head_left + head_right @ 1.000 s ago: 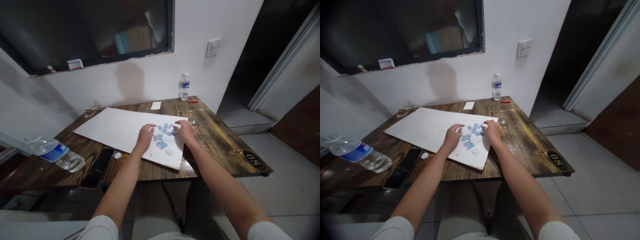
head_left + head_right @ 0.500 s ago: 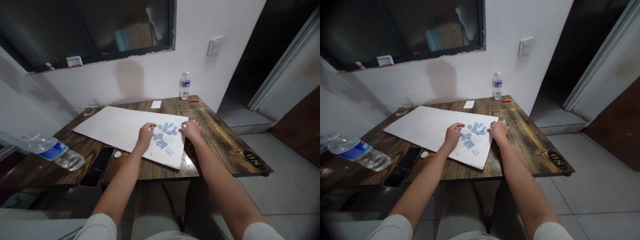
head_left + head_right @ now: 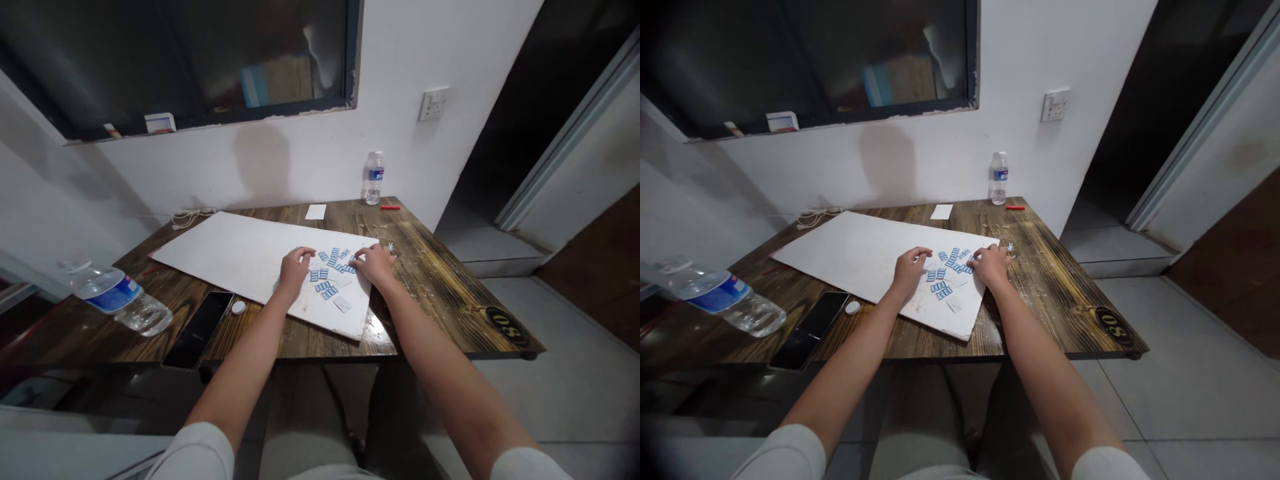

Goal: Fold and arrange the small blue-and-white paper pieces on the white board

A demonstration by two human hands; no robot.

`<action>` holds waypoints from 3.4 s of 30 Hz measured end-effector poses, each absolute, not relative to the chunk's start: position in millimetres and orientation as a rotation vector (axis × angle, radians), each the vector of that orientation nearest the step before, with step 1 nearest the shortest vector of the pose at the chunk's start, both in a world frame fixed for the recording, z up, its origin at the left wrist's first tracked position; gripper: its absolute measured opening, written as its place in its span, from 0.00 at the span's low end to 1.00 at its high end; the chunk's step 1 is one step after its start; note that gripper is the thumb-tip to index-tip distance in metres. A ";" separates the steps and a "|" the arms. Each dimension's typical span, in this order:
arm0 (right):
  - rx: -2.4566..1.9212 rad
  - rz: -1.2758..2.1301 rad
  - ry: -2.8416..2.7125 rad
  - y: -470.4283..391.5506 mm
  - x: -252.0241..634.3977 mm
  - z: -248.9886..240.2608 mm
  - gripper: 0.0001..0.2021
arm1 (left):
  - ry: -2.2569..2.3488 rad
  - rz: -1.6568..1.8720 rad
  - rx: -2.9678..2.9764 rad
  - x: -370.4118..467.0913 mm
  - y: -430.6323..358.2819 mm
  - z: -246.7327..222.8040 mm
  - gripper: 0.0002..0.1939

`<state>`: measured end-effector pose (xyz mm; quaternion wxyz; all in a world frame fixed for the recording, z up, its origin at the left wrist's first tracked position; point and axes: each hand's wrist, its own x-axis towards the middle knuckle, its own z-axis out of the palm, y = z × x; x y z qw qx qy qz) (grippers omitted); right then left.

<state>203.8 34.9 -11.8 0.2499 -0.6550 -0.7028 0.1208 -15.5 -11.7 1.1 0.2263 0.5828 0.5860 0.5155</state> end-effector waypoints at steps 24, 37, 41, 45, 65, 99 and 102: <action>-0.991 0.739 -1.800 30.2 181.9 -2.4 0.08 | 1.451 1.100 2.026 -11.0 -12.6 4.3 0.12; -1.529 0.364 -2.096 29.6 203.3 -3.8 0.09 | 1.623 1.210 1.815 -9.3 -9.5 3.3 0.11; -1.546 0.361 -2.205 26.7 200.5 -4.6 0.08 | 1.617 1.269 1.720 -10.7 -8.1 2.2 0.11; -1.543 0.374 -2.122 29.3 198.7 -5.8 0.06 | 1.587 1.272 1.689 -12.3 -6.7 0.0 0.12; -0.920 1.202 -1.536 29.0 178.6 -5.3 0.24 | 1.470 1.070 1.851 -1.6 -14.7 1.0 0.12; -0.945 1.155 -1.509 36.6 175.1 -15.8 0.16 | 1.365 1.077 1.671 3.9 -18.4 4.1 0.16; -0.935 1.167 -1.517 35.7 174.1 -16.0 0.16 | 1.379 1.112 1.632 2.3 -16.6 1.2 0.15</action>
